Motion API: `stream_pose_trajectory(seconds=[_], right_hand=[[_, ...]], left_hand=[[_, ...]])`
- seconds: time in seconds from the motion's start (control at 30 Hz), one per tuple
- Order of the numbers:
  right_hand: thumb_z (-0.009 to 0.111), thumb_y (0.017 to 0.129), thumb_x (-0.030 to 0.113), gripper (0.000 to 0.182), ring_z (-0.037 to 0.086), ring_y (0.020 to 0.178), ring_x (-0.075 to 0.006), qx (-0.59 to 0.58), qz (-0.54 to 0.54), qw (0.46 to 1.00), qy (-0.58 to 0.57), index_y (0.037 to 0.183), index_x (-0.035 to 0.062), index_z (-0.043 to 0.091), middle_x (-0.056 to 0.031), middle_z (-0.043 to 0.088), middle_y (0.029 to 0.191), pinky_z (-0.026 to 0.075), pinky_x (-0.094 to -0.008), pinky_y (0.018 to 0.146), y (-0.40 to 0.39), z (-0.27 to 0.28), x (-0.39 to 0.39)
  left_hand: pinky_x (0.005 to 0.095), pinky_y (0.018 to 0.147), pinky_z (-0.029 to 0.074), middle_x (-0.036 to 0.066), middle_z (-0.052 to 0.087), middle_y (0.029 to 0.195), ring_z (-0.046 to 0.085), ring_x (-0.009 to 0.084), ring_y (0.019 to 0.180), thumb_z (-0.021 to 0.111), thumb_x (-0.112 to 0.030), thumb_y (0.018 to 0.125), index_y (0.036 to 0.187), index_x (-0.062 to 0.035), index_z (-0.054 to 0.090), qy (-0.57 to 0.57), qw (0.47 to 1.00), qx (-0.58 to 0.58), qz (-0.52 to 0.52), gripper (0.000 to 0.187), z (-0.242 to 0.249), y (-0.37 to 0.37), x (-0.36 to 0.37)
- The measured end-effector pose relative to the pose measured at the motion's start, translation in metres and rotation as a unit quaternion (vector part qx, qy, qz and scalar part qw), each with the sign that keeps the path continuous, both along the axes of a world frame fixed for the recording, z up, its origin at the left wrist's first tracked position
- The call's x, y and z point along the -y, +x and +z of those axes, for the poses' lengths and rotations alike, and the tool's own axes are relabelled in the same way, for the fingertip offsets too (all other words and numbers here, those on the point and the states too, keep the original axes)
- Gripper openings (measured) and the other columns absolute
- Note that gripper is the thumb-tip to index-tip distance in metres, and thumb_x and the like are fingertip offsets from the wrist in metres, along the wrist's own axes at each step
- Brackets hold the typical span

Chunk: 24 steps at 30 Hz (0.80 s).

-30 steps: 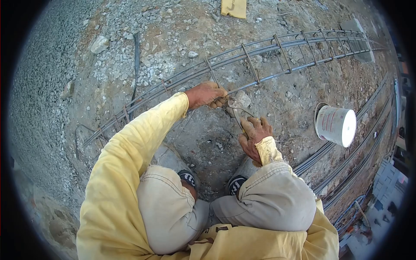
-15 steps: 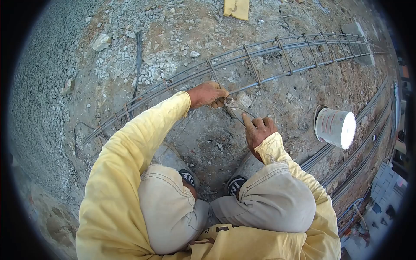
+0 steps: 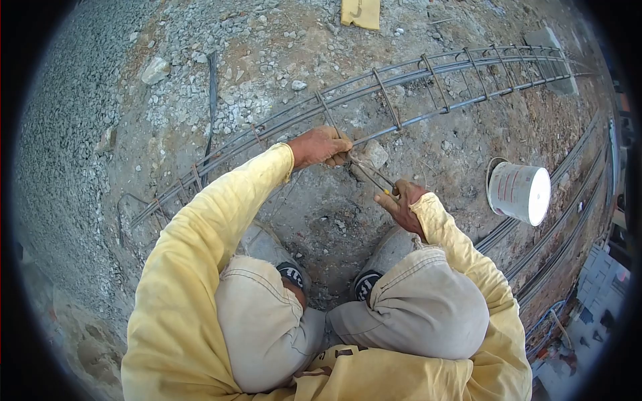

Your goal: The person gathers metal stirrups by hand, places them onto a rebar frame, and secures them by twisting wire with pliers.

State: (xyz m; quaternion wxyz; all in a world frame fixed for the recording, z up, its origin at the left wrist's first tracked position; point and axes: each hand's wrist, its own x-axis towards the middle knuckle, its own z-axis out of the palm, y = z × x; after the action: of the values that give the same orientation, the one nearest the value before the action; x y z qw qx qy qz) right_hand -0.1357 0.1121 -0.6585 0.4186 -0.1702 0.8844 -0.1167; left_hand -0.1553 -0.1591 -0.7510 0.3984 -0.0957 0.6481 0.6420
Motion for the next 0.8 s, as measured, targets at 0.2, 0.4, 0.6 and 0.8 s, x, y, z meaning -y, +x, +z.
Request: stream_pose_trajectory(seconds=[0.2, 0.4, 0.6, 0.8], right_hand=[[0.04, 0.092, 0.069, 0.078, 0.068, 0.081, -0.0246, 0.361, -0.232, 0.891, -0.151, 0.105, -0.004, 0.064, -0.0159, 0.067, 0.087, 0.053, -0.0386, 0.072, 0.003, -0.026, -0.02], [0.041, 0.093, 0.066, 0.077, 0.068, 0.087, -0.0271, 0.171, -0.095, 0.98, -0.044, 0.116, -0.0054, 0.06, -0.0172, 0.067, 0.091, 0.053, -0.0389, 0.077, -0.006, -0.001, -0.006], [0.081, 0.077, 0.033, 0.04, 0.061, 0.056, -0.0194, 0.296, -0.182, 0.934, -0.086, 0.087, 0.0022, 0.058, -0.0108, 0.062, 0.07, 0.05, -0.0336, 0.052, -0.005, 0.019, 0.004], [0.08, 0.079, 0.025, 0.033, 0.057, 0.049, -0.0158, 0.533, -0.298, 0.766, -0.201, 0.089, 0.0028, 0.058, -0.0037, 0.056, 0.06, 0.045, -0.0302, 0.045, -0.008, -0.016, -0.012]], left_hand=[[0.0292, 0.069, 0.051, 0.004, 0.062, 0.089, 0.059, 0.014, 0.077, 0.06, -0.028, 0.096, 0.104, -0.0011, 0.062, 0.004, 1.0, -0.002, -0.017, 0.028, 0.001, 0.0, 0.001], [0.0286, 0.065, 0.052, 0.009, 0.065, 0.086, 0.063, 0.0154, 0.073, 0.059, -0.026, 0.095, 0.101, 0.0033, 0.064, 0.006, 1.0, -0.002, 0.019, 0.03, -0.003, 0.002, 0.0], [0.0291, 0.067, 0.053, 0.009, 0.065, 0.087, 0.063, 0.0154, 0.074, 0.059, -0.03, 0.095, 0.102, 0.0033, 0.064, 0.001, 1.0, -0.016, 0.005, 0.034, -0.002, 0.004, -0.002], [0.028, 0.068, 0.05, 0.003, 0.062, 0.088, 0.059, 0.0125, 0.076, 0.059, -0.027, 0.096, 0.105, -0.0021, 0.063, -0.001, 1.0, -0.006, -0.016, 0.027, 0.0, 0.002, 0.0]])
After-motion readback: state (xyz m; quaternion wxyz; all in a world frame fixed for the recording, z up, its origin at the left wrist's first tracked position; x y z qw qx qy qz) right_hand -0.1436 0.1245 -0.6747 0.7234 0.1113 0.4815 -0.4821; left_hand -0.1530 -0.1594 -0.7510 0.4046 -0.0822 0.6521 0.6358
